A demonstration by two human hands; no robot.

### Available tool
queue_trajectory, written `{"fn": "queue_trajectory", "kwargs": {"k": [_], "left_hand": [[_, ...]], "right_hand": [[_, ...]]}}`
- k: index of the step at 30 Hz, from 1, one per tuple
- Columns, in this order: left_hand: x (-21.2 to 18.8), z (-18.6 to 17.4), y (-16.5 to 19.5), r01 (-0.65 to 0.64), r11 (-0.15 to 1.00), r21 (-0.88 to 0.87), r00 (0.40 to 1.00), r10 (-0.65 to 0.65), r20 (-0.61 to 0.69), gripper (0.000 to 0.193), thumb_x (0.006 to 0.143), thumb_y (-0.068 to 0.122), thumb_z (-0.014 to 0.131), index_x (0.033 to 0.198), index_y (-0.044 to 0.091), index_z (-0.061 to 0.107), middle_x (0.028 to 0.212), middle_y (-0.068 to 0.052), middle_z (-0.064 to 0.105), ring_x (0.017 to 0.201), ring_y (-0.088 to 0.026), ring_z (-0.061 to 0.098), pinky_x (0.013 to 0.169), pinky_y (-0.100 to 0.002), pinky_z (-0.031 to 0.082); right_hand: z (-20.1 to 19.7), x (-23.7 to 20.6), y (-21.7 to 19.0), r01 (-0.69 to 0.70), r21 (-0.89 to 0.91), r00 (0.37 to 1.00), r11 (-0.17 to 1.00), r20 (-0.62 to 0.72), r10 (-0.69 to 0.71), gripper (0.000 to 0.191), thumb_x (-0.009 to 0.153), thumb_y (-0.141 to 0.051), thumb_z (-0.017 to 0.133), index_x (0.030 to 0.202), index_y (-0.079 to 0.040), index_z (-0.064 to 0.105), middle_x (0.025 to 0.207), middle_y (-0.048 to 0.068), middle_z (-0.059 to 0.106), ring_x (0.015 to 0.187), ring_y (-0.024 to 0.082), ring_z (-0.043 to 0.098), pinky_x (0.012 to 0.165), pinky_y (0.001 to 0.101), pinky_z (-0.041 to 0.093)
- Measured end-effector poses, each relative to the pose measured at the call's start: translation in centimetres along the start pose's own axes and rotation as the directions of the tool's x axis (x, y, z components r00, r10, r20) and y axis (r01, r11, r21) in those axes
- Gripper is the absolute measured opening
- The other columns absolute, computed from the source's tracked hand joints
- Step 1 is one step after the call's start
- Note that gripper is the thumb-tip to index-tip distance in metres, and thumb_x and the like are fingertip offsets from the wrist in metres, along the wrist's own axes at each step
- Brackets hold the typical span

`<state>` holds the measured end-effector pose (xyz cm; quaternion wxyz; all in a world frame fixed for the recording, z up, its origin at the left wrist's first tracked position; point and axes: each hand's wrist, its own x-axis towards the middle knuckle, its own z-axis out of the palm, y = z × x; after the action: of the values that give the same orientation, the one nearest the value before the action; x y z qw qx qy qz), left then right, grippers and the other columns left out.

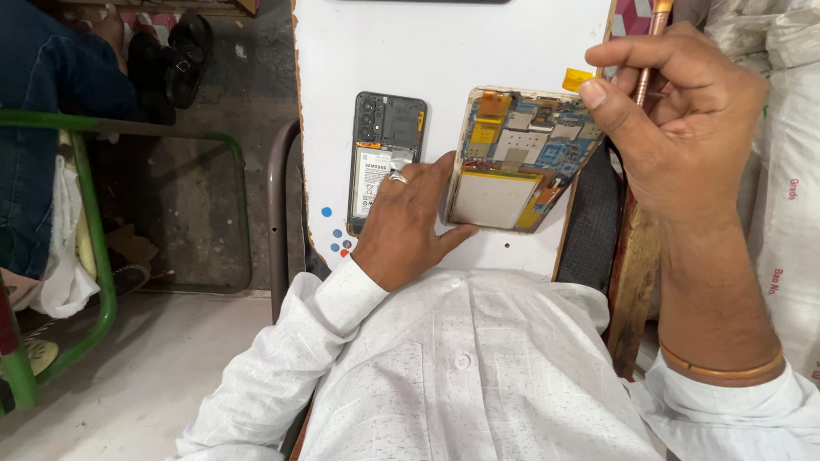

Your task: The person holds a disassembled smartphone and uses a small metal tool to probe and adjust components on the motherboard. The person repeatedly repositions the phone and tool while working on the internal circuitry.

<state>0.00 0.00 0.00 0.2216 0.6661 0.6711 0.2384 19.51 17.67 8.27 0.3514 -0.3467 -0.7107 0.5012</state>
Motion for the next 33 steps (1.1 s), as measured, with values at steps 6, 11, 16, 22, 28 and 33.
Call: {"fn": "queue_trajectory", "kwargs": {"k": [6,11,16,22,28,33], "left_hand": [[0.6,-1.9,1.3,0.187,0.948,-0.257,0.976,-0.149,0.159,0.082,0.087,0.034,0.080,0.147,-0.002,0.037,0.088,-0.021,0.072,0.065,-0.030,0.071,0.059,-0.043,0.059],[0.5,-2.6,1.9,0.229,0.846,-0.481,0.970,-0.156,0.187,0.050,0.095,0.031,0.075,0.123,-0.001,0.050,0.094,-0.020,0.077,0.081,-0.024,0.080,0.070,-0.035,0.067],[0.0,-2.6,2.0,0.187,0.617,-0.765,0.981,-0.080,0.175,0.033,0.101,0.025,0.069,0.120,0.002,0.054,0.106,-0.019,0.077,0.097,-0.022,0.079,0.082,-0.033,0.067],[0.5,-2.1,1.3,0.146,0.345,-0.927,0.988,-0.103,0.117,0.033,0.105,0.016,0.063,0.132,0.003,0.049,0.113,-0.017,0.076,0.101,-0.019,0.078,0.087,-0.034,0.068],[0.1,-1.7,1.2,0.154,0.335,-0.930,0.985,-0.129,0.116,0.036,0.105,0.013,0.063,0.136,0.004,0.048,0.116,-0.016,0.074,0.105,-0.018,0.076,0.091,-0.035,0.067],[0.0,-1.6,1.1,0.155,0.339,-0.928,0.985,-0.131,0.116,0.038,0.104,0.014,0.063,0.138,0.004,0.048,0.116,-0.015,0.074,0.105,-0.018,0.075,0.090,-0.034,0.066]], "right_hand": [[0.2,-0.5,1.1,-0.007,0.126,0.999,0.992,0.036,0.002,0.021,0.103,-0.002,0.078,0.121,0.004,0.070,0.095,0.001,0.062,0.080,0.003,0.057,0.075,0.0142,0.048],[0.4,-0.8,0.9,0.000,0.129,0.999,0.992,0.038,-0.005,0.023,0.100,-0.002,0.077,0.120,0.004,0.069,0.092,0.001,0.064,0.078,0.003,0.058,0.072,0.0145,0.048],[0.6,-0.5,1.2,-0.045,0.244,0.999,0.969,0.014,0.042,0.022,0.105,-0.003,0.075,0.123,0.006,0.066,0.097,0.005,0.066,0.080,0.006,0.061,0.073,0.0176,0.050],[1.4,-1.0,2.3,-0.131,0.321,0.991,0.938,0.028,0.129,0.030,0.100,-0.009,0.069,0.127,0.001,0.063,0.108,0.006,0.071,0.085,0.008,0.068,0.072,0.0218,0.059],[2.0,-3.8,4.4,-0.181,0.303,0.976,0.936,0.169,0.134,0.024,0.105,-0.012,0.066,0.123,0.005,0.066,0.108,0.008,0.073,0.092,0.008,0.069,0.083,0.0230,0.059],[1.8,-4.4,5.7,-0.182,0.319,0.971,0.930,0.209,0.119,0.021,0.113,-0.010,0.063,0.124,0.007,0.069,0.102,0.010,0.074,0.084,0.008,0.068,0.073,0.0210,0.057]]}}
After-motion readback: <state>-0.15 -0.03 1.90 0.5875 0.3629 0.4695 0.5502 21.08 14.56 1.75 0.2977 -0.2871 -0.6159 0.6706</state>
